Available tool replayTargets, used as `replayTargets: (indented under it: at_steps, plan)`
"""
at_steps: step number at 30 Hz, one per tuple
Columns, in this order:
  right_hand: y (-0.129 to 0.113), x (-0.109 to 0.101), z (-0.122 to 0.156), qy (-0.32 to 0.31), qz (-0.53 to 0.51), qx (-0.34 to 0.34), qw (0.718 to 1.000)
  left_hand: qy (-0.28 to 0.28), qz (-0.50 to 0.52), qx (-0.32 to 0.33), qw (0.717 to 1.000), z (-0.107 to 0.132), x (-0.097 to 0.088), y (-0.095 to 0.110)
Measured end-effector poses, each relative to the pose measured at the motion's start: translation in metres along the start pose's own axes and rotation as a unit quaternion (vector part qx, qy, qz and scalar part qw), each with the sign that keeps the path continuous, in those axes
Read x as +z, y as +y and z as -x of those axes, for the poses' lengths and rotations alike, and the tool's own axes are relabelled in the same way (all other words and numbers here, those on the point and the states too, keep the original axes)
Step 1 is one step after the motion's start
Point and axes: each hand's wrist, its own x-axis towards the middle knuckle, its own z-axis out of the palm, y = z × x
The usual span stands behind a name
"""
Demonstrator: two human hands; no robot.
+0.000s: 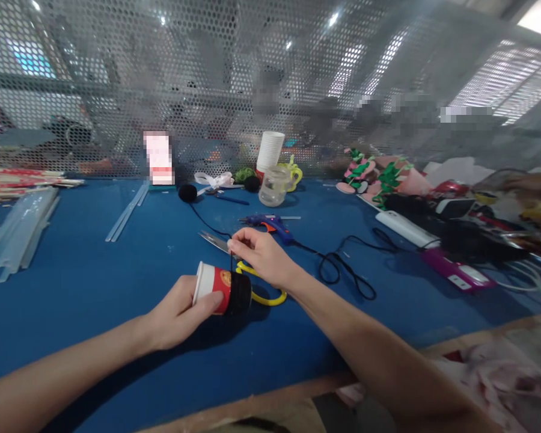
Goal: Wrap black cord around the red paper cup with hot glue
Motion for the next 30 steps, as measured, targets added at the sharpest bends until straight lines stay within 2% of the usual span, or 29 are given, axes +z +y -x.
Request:
replayTargets:
  at_steps: [8,15,30]
  plan:
    - [0.0004,0.0033,0.0029,-0.022,0.028,0.001,0.999,0.008,-0.066,0.06,0.996,0.0017,-0.0023,0.0092]
    - [-0.0051,0.0048,0.0055,-0.045,0.053,0.034,0.997,0.021,-0.115,0.113,0.987,0.003,-0.0024,0.0071]
    - [-0.0026,0.0091,0.0072,-0.132,-0.022,0.089,0.987,0.027,-0.177,0.23,0.957,0.0042,-0.0026,0.0069]
